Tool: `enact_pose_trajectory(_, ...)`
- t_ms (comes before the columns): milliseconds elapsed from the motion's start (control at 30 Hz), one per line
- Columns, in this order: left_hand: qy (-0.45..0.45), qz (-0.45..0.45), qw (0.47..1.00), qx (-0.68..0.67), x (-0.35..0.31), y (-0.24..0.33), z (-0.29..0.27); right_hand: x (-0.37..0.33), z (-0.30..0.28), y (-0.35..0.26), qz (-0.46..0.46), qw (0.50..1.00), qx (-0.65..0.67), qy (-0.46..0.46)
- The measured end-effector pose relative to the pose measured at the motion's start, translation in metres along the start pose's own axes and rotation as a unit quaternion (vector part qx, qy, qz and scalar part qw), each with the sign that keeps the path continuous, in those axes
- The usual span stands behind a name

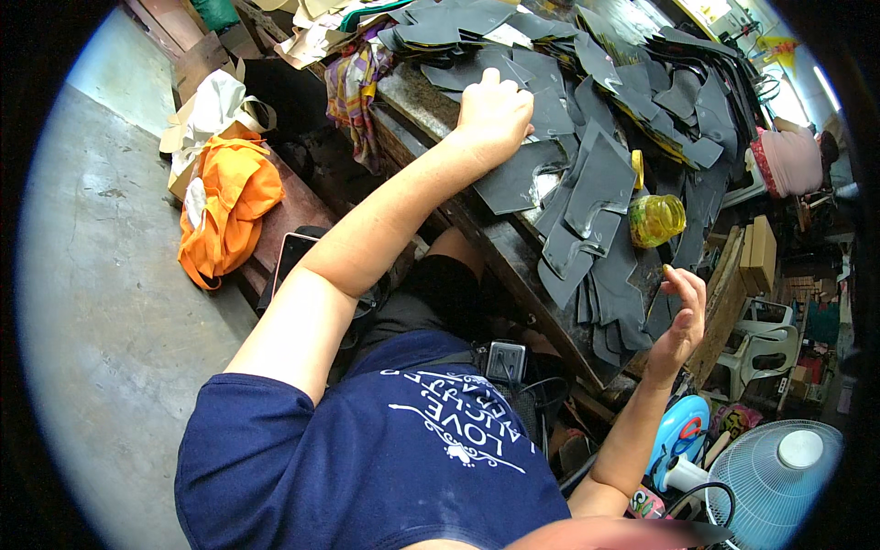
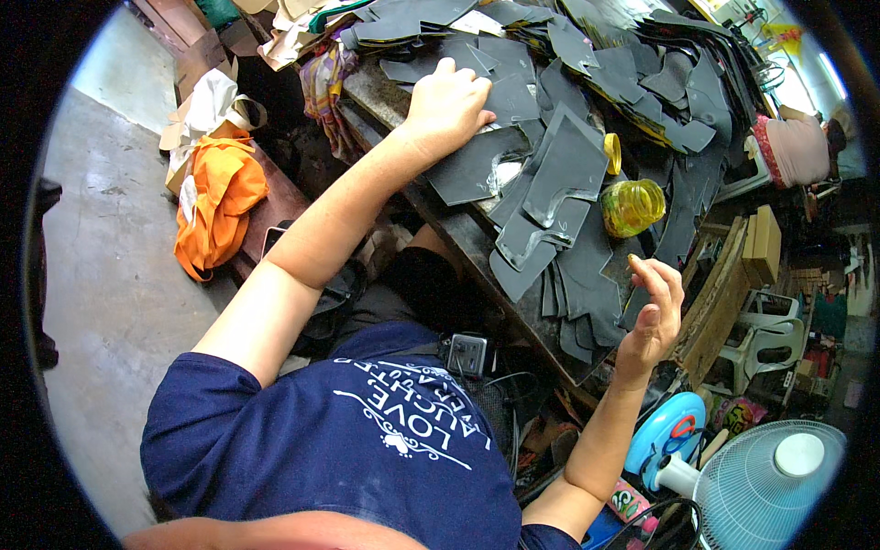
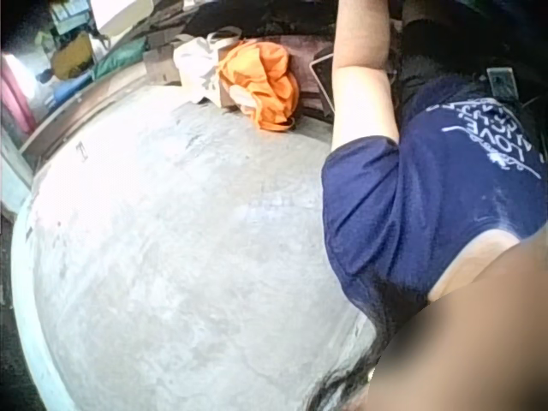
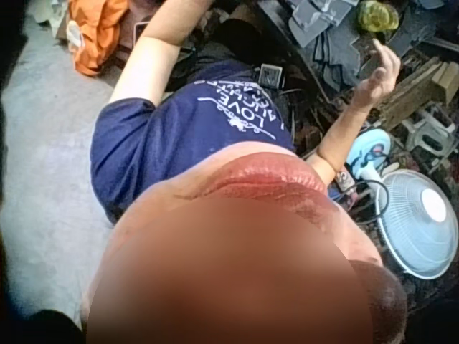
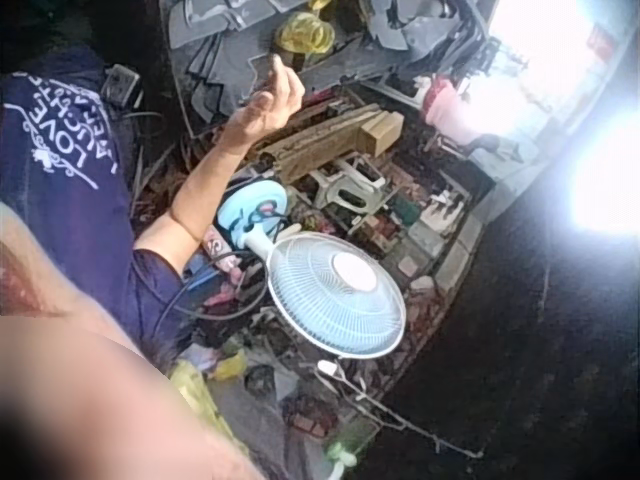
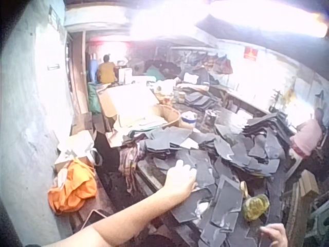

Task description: The person repeatedly picks up dark and yellow cut pieces from a cluttered table, applies a yellow paste from a small jar to their edges using a finger, and places them back. The person handles the pieces one at a time, occasionally adjusting their position on the table.

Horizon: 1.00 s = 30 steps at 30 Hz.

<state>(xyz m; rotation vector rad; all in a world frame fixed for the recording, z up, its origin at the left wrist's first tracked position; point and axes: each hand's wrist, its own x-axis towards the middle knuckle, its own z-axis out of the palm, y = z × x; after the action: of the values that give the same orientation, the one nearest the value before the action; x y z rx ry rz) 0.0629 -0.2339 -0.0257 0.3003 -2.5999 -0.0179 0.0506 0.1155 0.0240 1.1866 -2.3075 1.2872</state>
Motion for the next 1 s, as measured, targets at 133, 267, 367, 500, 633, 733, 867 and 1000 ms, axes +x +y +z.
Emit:
enact_pose_trajectory(133,-0.014,-0.048,0.999,-0.001,0.003,-0.002,0.002,-0.002,-0.002,0.003,0.002,1.0,0.0,0.006)
enact_pose_trajectory(267,0.033,-0.085,0.994,-0.065,0.001,-0.002,0.003,-0.005,-0.003,0.005,0.005,1.0,-0.007,0.004)
enact_pose_trajectory(367,0.105,-0.065,0.986,-0.114,-0.002,-0.005,0.006,-0.006,-0.002,0.007,0.008,1.0,0.0,0.003)
enact_pose_trajectory(500,0.074,-0.025,0.988,-0.136,-0.001,-0.012,0.01,-0.007,0.002,0.01,0.017,1.0,0.022,0.004)
enact_pose_trajectory(633,-0.023,-0.009,0.995,-0.094,0.001,-0.009,0.01,-0.008,0.007,0.012,0.021,0.999,0.028,-0.009)
enact_pose_trajectory(733,-0.008,-0.002,0.995,-0.096,0.001,-0.002,0.003,-0.007,0.007,0.012,0.033,0.999,0.032,-0.003)
enact_pose_trajectory(867,0.072,0.001,0.995,-0.064,0.0,-0.01,-0.011,-0.007,0.002,0.012,0.059,0.998,0.035,0.0)
enact_pose_trajectory(1000,0.083,-0.126,0.987,0.062,0.003,-0.042,-0.019,-0.007,-0.002,0.013,0.073,0.997,0.026,0.011)
